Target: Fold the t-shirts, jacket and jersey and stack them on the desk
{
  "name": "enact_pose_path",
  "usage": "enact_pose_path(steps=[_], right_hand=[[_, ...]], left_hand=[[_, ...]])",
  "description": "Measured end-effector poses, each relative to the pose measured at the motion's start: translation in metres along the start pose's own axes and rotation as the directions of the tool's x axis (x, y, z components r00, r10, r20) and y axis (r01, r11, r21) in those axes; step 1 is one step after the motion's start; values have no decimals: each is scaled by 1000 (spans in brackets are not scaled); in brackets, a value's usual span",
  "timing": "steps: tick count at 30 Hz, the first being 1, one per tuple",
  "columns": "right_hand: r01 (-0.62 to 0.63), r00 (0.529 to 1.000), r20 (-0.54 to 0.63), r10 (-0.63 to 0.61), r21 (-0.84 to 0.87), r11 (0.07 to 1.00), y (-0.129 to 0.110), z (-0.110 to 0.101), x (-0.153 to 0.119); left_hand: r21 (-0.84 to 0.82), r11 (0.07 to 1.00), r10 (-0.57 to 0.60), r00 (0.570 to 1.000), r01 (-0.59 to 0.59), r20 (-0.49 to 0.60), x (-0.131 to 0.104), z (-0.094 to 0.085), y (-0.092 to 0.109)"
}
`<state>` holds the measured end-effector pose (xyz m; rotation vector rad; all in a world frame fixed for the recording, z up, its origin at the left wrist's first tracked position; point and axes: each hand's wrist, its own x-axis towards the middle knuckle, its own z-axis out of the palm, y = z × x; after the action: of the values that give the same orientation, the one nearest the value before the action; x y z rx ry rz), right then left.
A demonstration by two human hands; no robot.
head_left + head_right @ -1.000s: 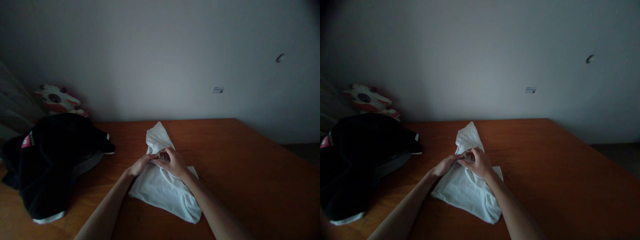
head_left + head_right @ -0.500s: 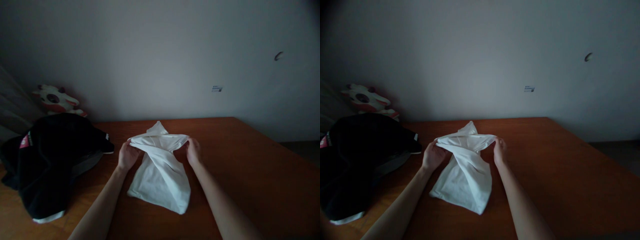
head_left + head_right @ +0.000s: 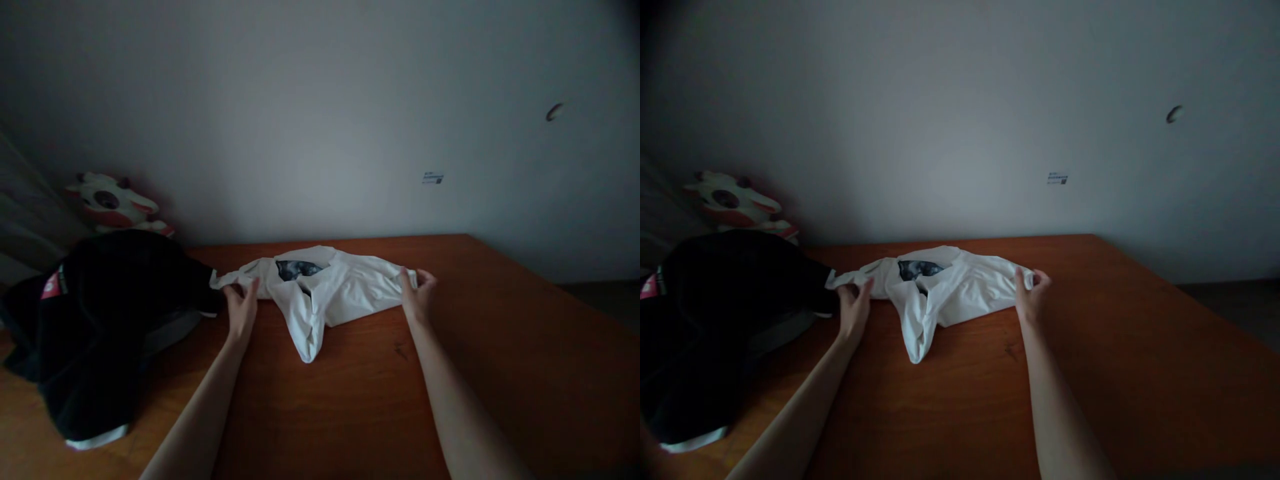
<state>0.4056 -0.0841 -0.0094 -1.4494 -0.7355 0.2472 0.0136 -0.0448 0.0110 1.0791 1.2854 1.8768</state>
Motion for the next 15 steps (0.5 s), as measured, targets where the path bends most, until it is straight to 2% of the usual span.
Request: enact_pose_path(steps=[1, 2, 4, 5, 6, 8, 10, 12, 13, 15], right_hand=[[89, 993, 88, -77, -149, 985, -4, 4, -9], [188, 973, 189, -133, -314, 931, -7, 7, -17], [355, 909, 393, -135, -563, 747, -13, 12, -32], [400, 880, 465, -100, -610, 684, -16, 14, -37], [430, 852, 519, -71, -616, 660, -18, 16, -41], [463, 791, 608, -70, -519, 718, -24, 20, -45], [399, 719, 689, -91, -303, 865, -31, 24, -49], [175, 662, 746, -81, -48, 983, -38, 26, -54], [37, 654, 753, -65, 54, 998, -40, 25, -56], [-154, 729, 685, -17, 187, 970, -40, 19, -60]], left_hand=[[110, 990, 82, 993, -91, 80, -6, 4, -1], [204, 965, 134, 979, -164, 153, -12, 6, -2], [361, 889, 196, 947, -280, 254, -21, 9, -2], [429, 834, 236, 927, -347, 291, -23, 10, -2], [471, 782, 283, 906, -409, 315, -25, 10, -1], [482, 717, 371, 861, -504, 348, -28, 11, 3], [460, 667, 420, 805, -586, 419, -32, 11, 7], [431, 625, 405, 742, -651, 534, -37, 10, 11], [415, 613, 379, 711, -672, 592, -39, 10, 12], [383, 620, 303, 659, -685, 689, -43, 10, 13]])
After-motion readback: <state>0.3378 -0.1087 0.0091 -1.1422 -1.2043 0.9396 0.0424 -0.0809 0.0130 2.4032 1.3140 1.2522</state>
